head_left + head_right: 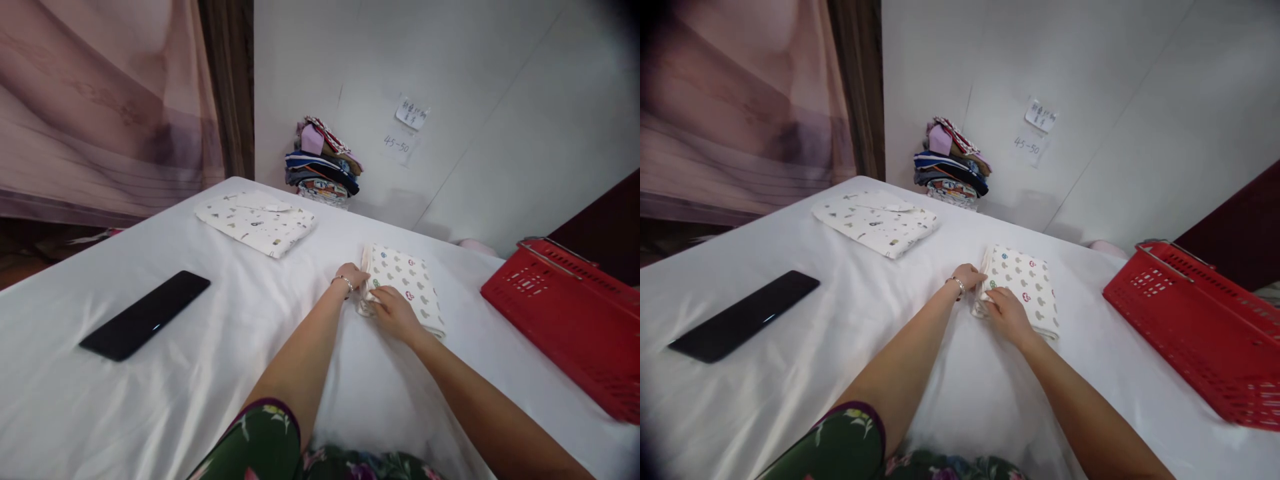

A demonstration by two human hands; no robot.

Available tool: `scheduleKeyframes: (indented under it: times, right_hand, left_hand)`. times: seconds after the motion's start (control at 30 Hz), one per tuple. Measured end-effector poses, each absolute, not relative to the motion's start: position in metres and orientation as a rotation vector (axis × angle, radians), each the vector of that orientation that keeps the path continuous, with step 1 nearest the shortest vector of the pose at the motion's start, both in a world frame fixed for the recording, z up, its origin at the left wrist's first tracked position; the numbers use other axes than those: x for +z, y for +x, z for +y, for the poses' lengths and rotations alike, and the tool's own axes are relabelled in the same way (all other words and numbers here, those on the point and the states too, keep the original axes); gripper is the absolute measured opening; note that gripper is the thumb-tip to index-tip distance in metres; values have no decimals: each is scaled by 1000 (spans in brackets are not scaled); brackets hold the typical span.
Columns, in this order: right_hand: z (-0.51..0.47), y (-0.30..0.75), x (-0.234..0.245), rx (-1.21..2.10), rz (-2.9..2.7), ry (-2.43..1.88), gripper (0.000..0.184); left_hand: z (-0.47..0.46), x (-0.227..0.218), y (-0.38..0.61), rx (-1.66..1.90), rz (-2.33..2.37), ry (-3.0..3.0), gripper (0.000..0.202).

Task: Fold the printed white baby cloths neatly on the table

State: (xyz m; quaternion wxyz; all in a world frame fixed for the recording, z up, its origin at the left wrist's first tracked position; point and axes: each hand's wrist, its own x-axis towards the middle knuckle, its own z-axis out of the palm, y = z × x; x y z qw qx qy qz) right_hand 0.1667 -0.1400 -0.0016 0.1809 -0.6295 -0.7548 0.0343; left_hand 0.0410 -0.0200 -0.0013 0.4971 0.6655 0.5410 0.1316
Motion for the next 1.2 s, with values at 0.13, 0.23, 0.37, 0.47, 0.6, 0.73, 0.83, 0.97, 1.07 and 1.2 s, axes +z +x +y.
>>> scheduleKeyframes:
  times: [0.13,0.23,0.37,0.47,0.6,0.73,0.83,0.97,1.07,1.2]
  right_hand:
    - [-142,164,-3,111,-2116,-1753,28]
    - [-148,157,-3,32,-2200,-1735,30]
    - [-145,162,3,163,-2214,-1703,29]
    - [-123,178,11,300,-2031,-1813,32]
    - [-75,193,17,241,-1769,-2019,36]
    - [-38,192,3,86,-1984,-2118,39]
    - [-25,193,-11,69,-2094,-2182,43]
    - [-15,200,-10,136,-2166,-2222,43]
    - [-5,200,2,123,-2151,-2226,43]
    - [14,193,-1,124,-2143,-2222,45]
  left_hand:
    - [-19,0,41,304,1284,1644,34]
    - [-19,-1,41,285,1302,1656,36]
    - [-16,-7,44,336,1319,1715,37]
    - [-15,-12,46,373,1325,1719,39]
    - [-16,-12,45,377,1326,1721,34]
    - [-18,-8,42,373,1324,1744,24]
    - [-17,-6,42,376,1328,1766,23]
    - [-16,-6,43,388,1342,1782,25]
    - [-16,-9,44,388,1339,1781,25]
    - [-15,-12,44,388,1332,1786,23]
